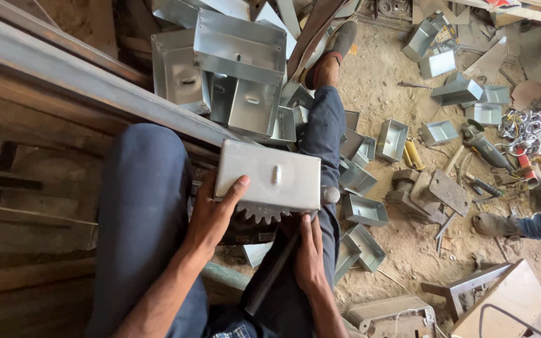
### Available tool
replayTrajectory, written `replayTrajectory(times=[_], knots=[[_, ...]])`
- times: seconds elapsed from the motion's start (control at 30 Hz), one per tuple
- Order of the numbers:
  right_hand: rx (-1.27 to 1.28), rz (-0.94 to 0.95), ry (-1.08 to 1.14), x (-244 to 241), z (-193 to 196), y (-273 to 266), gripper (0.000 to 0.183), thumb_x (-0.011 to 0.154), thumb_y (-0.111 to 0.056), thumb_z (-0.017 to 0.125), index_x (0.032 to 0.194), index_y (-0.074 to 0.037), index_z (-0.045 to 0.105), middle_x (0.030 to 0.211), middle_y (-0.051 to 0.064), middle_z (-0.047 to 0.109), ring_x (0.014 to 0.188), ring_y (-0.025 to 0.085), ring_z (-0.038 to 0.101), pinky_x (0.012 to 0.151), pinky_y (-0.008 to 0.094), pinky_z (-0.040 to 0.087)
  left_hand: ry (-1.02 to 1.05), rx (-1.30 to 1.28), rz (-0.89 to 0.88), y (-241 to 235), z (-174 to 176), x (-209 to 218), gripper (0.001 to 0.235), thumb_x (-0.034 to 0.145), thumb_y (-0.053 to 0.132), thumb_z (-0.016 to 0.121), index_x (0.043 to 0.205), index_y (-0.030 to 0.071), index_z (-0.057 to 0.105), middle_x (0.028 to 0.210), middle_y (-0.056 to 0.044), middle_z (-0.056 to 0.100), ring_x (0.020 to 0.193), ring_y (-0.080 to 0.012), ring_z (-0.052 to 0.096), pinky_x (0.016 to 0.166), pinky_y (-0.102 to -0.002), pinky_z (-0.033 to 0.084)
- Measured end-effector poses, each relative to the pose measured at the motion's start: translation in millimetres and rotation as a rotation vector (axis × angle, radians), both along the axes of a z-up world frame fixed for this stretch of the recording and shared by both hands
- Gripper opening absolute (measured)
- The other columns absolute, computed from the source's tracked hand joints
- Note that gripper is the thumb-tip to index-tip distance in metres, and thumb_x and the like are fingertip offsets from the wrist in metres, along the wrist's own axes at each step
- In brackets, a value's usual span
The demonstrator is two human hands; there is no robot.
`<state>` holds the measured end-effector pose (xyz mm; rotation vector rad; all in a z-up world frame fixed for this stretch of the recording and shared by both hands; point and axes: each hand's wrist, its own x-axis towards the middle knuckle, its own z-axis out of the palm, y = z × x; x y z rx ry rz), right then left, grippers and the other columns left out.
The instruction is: The person hammers a metal part into a slot on a metal box and then hammers a metal rod into a hole on the side of the box.
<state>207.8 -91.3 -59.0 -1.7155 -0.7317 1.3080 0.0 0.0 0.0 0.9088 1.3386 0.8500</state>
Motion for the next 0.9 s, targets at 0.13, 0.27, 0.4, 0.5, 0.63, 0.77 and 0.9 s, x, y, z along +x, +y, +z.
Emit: replayTrajectory(times=[0.13, 0.27, 0.4, 0.5, 0.63, 0.77, 0.9], knots=[[-0.029, 0.067, -0.13, 0.2, -1.3, -0.5, 0.081, 0.101, -0.055, 0.036, 0.161, -0.006, 0.017, 0.17, 0.014, 0.021, 0.158, 0.025, 0.02, 0.125, 0.035, 0.017, -0.019, 0.013, 0.007, 0.1, 7.4, -1.1, 0.082, 0.082, 0.063, 0.065, 0.138, 0.004, 0.058, 0.121, -0.016, 0.069, 0.113, -0.0252, 0.065, 0.095, -0.041, 0.052], [-0.047, 0.098, -0.177, 0.9, -2.7, 3.6, 0.08, 0.101, -0.055, 0.035, 0.161, -0.006, 0.013, 0.17, 0.014, 0.016, 0.158, 0.023, 0.015, 0.125, 0.035, 0.016, -0.044, 0.051, 0.027, -2.0, 10.5, 0.7, 0.079, 0.082, 0.061, 0.066, 0.136, 0.003, 0.058, 0.119, -0.015, 0.07, 0.111, -0.025, 0.066, 0.093, -0.039, 0.053], [-0.001, 0.096, -0.209, 0.0, -0.5, 6.5, 0.075, 0.104, -0.05, 0.036, 0.161, -0.005, 0.019, 0.17, 0.015, 0.022, 0.157, 0.024, 0.02, 0.125, 0.035, 0.018, -0.046, 0.082, 0.035, -3.5, 9.8, 0.8, 0.078, 0.083, 0.06, 0.066, 0.136, 0.003, 0.058, 0.12, -0.014, 0.07, 0.112, -0.0236, 0.066, 0.096, -0.038, 0.052], [0.086, -0.064, 0.208, -5.1, 2.0, 8.5, 0.069, 0.103, -0.042, 0.042, 0.16, -0.006, 0.025, 0.162, 0.018, 0.041, 0.146, 0.028, 0.045, 0.12, 0.038, 0.034, -0.054, 0.048, 0.016, -1.9, 9.8, 0.7, 0.081, 0.083, 0.06, 0.066, 0.139, 0.003, 0.057, 0.126, -0.017, 0.068, 0.117, -0.0259, 0.064, 0.1, -0.04, 0.05], [0.099, -0.177, 0.421, -6.8, 1.2, 11.4, 0.061, 0.103, -0.036, 0.043, 0.156, -0.007, 0.033, 0.153, 0.018, 0.049, 0.135, 0.029, 0.055, 0.116, 0.041, 0.043, 0.07, 0.237, 0.088, -3.1, 12.9, 1.7, 0.095, 0.084, 0.057, 0.069, 0.153, 0.004, 0.031, 0.142, -0.02, 0.048, 0.131, -0.0303, 0.051, 0.107, -0.044, 0.045], [0.116, -0.221, 0.456, -6.6, 0.8, 10.3, 0.06, 0.103, -0.036, 0.044, 0.155, -0.008, 0.035, 0.153, 0.017, 0.05, 0.136, 0.029, 0.055, 0.116, 0.044, 0.043, 0.301, 0.703, 0.136, -5.6, 22.7, -2.0, 0.091, 0.099, 0.056, 0.064, 0.158, -0.001, 0.025, 0.158, -0.028, 0.036, 0.15, -0.0394, 0.038, 0.125, -0.054, 0.032], [0.122, -0.251, 0.492, -9.0, 3.5, 12.2, 0.059, 0.103, -0.035, 0.044, 0.154, -0.007, 0.036, 0.153, 0.018, 0.05, 0.137, 0.031, 0.054, 0.116, 0.046, 0.043, 0.561, 1.009, 0.011, 5.5, 40.8, -5.2, 0.072, 0.096, 0.052, 0.061, 0.151, 0.011, 0.043, 0.162, -0.016, 0.043, 0.159, -0.0371, 0.035, 0.136, -0.058, 0.025]])
